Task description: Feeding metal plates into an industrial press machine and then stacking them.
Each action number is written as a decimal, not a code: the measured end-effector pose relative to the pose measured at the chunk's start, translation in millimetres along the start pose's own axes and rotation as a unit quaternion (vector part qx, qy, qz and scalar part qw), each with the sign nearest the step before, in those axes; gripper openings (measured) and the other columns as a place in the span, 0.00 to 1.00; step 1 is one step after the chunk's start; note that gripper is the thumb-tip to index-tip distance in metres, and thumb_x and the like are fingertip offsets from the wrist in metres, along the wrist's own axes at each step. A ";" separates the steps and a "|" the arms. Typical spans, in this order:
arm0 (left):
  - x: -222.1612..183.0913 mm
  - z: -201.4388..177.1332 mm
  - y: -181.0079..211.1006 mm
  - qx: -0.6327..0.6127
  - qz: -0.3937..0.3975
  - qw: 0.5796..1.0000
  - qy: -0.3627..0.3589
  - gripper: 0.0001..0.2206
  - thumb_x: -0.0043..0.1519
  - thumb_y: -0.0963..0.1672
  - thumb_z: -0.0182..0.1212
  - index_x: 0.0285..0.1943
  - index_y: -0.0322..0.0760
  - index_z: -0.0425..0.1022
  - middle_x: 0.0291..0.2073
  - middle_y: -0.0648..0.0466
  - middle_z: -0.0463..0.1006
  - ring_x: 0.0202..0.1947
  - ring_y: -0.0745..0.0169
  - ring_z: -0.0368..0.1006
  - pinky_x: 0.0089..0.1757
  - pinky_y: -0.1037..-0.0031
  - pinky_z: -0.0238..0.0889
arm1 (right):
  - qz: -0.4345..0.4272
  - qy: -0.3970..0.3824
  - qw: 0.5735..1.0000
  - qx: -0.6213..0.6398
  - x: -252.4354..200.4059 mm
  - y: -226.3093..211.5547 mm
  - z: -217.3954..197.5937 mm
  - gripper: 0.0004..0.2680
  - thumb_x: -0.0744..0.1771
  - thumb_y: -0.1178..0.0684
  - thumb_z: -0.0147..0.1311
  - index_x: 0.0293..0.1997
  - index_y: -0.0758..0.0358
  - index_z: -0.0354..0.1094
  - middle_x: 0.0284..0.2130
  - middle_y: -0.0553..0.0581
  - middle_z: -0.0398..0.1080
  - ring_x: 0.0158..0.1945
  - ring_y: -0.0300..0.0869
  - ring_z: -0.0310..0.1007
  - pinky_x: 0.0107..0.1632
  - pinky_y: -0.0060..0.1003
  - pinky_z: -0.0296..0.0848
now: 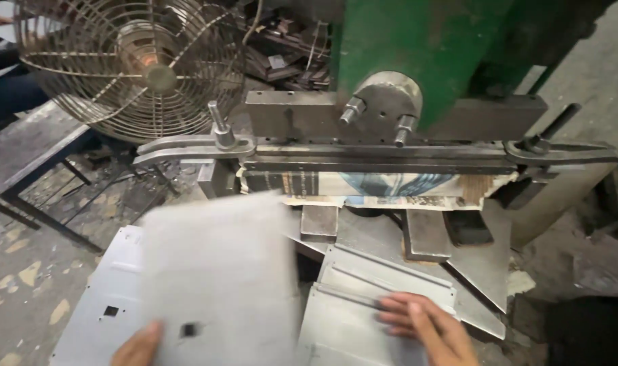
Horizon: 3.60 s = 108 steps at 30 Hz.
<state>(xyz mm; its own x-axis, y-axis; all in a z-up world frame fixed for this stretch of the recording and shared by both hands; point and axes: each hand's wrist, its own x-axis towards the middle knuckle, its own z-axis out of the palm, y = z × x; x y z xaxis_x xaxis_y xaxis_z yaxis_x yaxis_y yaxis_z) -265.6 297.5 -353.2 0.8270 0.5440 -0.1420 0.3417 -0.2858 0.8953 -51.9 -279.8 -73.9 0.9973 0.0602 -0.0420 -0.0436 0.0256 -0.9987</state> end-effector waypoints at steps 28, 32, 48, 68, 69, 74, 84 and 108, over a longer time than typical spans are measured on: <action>16.2 223.8 509.0 -0.276 0.022 0.948 -0.154 0.23 0.66 0.51 0.52 0.60 0.27 0.76 0.51 0.51 0.82 0.53 0.66 0.73 0.54 0.76 0.62 | 0.170 -0.014 0.985 0.033 108.3 -126.3 -19.7 0.16 0.66 0.49 0.56 0.53 0.73 0.71 0.41 0.61 0.78 0.38 0.42 0.78 0.42 0.37 0.77; 14.3 221.2 512.4 -0.290 0.034 0.943 -0.159 0.22 0.67 0.50 0.52 0.60 0.27 0.75 0.52 0.50 0.82 0.53 0.66 0.73 0.55 0.75 0.61 | 0.176 -0.022 0.983 0.041 109.7 -125.7 -19.4 0.16 0.66 0.49 0.56 0.54 0.73 0.69 0.41 0.62 0.78 0.38 0.43 0.78 0.42 0.39 0.77; 5.1 219.7 481.9 -0.247 0.070 0.954 -0.156 0.26 0.66 0.54 0.53 0.61 0.29 0.75 0.50 0.49 0.82 0.51 0.64 0.72 0.53 0.72 0.63 | 0.119 0.001 0.992 0.045 90.6 -101.0 -13.9 0.16 0.67 0.48 0.56 0.57 0.71 0.71 0.44 0.59 0.77 0.42 0.42 0.75 0.44 0.36 0.74; -57.4 189.2 606.7 0.527 0.516 0.602 -0.306 0.32 0.76 0.55 0.35 0.29 0.39 0.82 0.28 0.49 0.81 0.32 0.45 0.77 0.58 0.59 0.59 | 0.102 -0.366 0.925 -0.002 24.5 -69.3 38.9 0.16 0.70 0.50 0.58 0.60 0.72 0.70 0.49 0.55 0.76 0.49 0.33 0.72 0.52 0.33 0.71; -51.8 188.6 593.9 0.527 0.516 0.602 -0.307 0.32 0.76 0.55 0.35 0.29 0.39 0.82 0.28 0.49 0.81 0.32 0.45 0.77 0.58 0.59 0.59 | 0.102 -0.365 0.925 -0.002 21.3 -74.9 38.9 0.16 0.70 0.50 0.58 0.60 0.72 0.70 0.49 0.55 0.76 0.49 0.33 0.72 0.52 0.33 0.71; -23.0 174.1 537.7 0.261 0.582 0.755 0.152 0.26 0.61 0.52 0.59 0.56 0.24 0.74 0.58 0.34 0.74 0.62 0.39 0.63 0.59 0.54 0.54 | 0.223 -0.100 0.962 0.119 31.2 -82.7 12.7 0.14 0.65 0.52 0.57 0.54 0.67 0.70 0.42 0.62 0.81 0.39 0.41 0.82 0.44 0.38 0.81; 33.0 212.0 509.8 -0.185 0.081 0.973 -0.115 0.22 0.68 0.50 0.49 0.57 0.25 0.74 0.48 0.47 0.82 0.49 0.60 0.74 0.52 0.73 0.63 | 0.195 -0.076 0.967 0.144 66.3 -110.1 -13.8 0.16 0.66 0.48 0.55 0.55 0.70 0.70 0.39 0.60 0.78 0.35 0.42 0.80 0.38 0.40 0.81; 39.6 221.2 488.2 -0.030 0.138 0.987 -0.070 0.22 0.73 0.51 0.51 0.45 0.22 0.74 0.31 0.47 0.75 0.34 0.61 0.68 0.41 0.72 0.66 | 0.182 -0.080 0.972 0.127 80.7 -82.9 -23.9 0.17 0.67 0.47 0.57 0.55 0.74 0.70 0.40 0.62 0.77 0.37 0.44 0.77 0.39 0.41 0.78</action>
<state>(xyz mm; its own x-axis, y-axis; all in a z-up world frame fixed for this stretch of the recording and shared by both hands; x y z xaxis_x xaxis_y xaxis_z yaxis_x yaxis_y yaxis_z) 32.8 4.9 -15.1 0.9404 0.3352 0.0581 0.0703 -0.3586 0.9308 33.6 -301.0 4.8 0.8924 0.2647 -0.3654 -0.4245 0.2183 -0.8787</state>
